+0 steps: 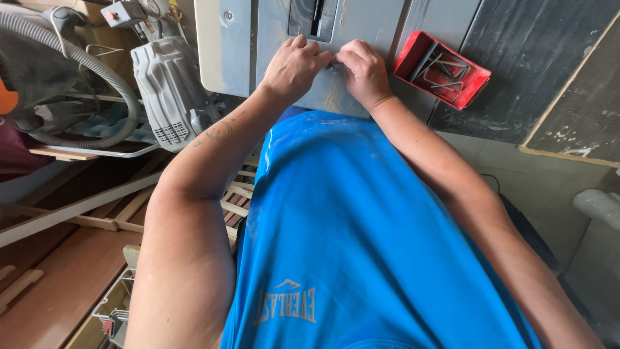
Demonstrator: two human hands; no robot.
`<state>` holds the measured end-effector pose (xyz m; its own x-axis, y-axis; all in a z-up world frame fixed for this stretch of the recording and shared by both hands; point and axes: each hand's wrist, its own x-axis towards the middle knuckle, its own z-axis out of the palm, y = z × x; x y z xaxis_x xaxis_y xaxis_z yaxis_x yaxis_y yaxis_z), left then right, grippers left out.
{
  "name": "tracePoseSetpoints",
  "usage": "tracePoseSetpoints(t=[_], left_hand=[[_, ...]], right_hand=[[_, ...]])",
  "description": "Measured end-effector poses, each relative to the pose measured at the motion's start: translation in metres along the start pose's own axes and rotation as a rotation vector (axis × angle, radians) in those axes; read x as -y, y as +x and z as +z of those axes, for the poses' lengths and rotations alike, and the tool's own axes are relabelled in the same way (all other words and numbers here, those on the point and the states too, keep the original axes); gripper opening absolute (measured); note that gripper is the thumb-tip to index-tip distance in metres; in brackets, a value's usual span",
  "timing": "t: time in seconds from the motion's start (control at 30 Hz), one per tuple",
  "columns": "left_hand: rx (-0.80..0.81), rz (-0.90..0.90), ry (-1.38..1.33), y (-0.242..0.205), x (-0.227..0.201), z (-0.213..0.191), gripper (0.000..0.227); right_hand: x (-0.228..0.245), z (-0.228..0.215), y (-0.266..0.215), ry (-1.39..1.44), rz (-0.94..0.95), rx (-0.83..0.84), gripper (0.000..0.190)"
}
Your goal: Inserting small metal pins into the plate of a table saw to adjust or assemble components.
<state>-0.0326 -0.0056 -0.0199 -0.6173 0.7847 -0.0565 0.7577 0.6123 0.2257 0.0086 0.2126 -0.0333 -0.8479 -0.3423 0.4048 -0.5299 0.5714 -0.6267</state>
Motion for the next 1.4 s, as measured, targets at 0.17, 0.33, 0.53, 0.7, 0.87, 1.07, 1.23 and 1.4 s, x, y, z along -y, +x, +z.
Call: tracePoseSetpoints(t=[0.17,0.33,0.53,0.7,0.87,1.07,1.23,1.4], left_hand=[[-0.033,0.017,0.074,-0.001,-0.001,-0.006,0.004],[-0.051,-0.011,0.060,-0.007,-0.010,-0.001,0.015],[0.012,-0.068,0.012,-0.012,-0.023,-0.001,0.018],[0.024,-0.087,0.031,-0.011,-0.023,0.008,0.020],[0.021,-0.082,0.038,-0.007,-0.021,0.006,0.017],[0.065,-0.087,0.033,-0.008,-0.023,0.012,0.016],[0.071,-0.113,0.004,-0.012,-0.024,0.019,0.015],[0.076,-0.164,-0.017,-0.014,-0.024,0.024,0.023]], right_hand=[[0.000,0.001,0.000,0.006,-0.001,-0.014,0.012],[-0.002,0.000,-0.001,0.023,-0.008,-0.028,0.010],[-0.002,0.000,-0.001,0.042,-0.019,-0.040,0.005],[-0.001,0.001,-0.002,0.038,-0.020,-0.045,0.007],[-0.001,0.000,-0.002,0.048,-0.028,-0.047,0.007],[0.001,0.000,-0.001,0.054,-0.026,-0.050,0.008],[0.004,0.004,0.003,0.025,-0.033,-0.062,0.008],[0.007,0.005,0.010,-0.103,-0.051,-0.063,0.017]])
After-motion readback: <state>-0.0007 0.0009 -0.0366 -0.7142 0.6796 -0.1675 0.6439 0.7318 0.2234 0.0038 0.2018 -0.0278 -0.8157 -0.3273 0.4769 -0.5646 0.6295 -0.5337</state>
